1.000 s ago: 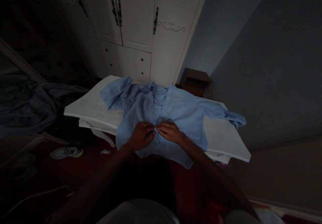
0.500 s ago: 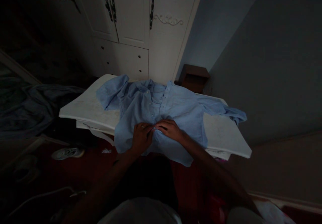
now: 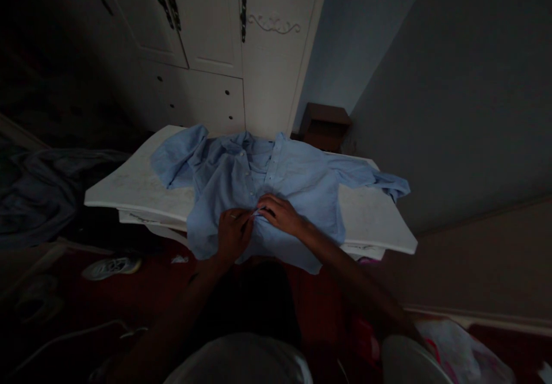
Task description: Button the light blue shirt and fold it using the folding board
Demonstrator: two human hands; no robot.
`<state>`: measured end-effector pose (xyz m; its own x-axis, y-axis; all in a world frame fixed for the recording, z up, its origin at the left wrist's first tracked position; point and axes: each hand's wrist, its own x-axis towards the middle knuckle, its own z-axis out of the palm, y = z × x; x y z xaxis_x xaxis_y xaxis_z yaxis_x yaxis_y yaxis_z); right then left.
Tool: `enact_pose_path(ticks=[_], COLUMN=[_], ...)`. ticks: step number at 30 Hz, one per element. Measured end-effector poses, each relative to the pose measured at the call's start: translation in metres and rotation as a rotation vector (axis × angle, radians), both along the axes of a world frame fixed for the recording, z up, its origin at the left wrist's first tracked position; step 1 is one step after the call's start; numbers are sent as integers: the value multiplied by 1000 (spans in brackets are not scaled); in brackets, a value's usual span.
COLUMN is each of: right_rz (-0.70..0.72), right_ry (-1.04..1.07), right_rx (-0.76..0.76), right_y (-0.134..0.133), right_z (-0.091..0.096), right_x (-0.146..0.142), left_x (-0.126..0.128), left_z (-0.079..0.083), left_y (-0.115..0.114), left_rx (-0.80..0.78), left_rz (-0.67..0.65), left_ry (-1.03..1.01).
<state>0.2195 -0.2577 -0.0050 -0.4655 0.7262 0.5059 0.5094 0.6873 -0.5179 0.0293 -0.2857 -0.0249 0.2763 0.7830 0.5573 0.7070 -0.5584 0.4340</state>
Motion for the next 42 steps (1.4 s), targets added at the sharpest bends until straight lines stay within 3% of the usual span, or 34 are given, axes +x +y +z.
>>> enact_pose_path(ticks=[3,6,13,17,27,31,42], right_rz=[-113,-186,-270,-297,-251,-247,-261], right_ry=[30,66,378,478,449,450,477], right_rx=[14,-101,-941,-1155,-1259,-1228,-1188], right_y=[-10,-23,-22,-15,-5,-7,-12], right_z=[7,16,20,27,39,40,36], right_x=[-3,-9,-18,-20,-25,-27,-28], left_x=[1,2,4,5,3,3,-1], left_z=[-4,-8,-13,-14,-9,0,17], left_y=[-2,-3,-3,-3,-4,-5,0], left_rx=[39,74,108,72,27,-13,-333], left_rz=[26,46,64,70,49,73,33], left_ry=[-28,-62,-100,-98,-110,-303,-496])
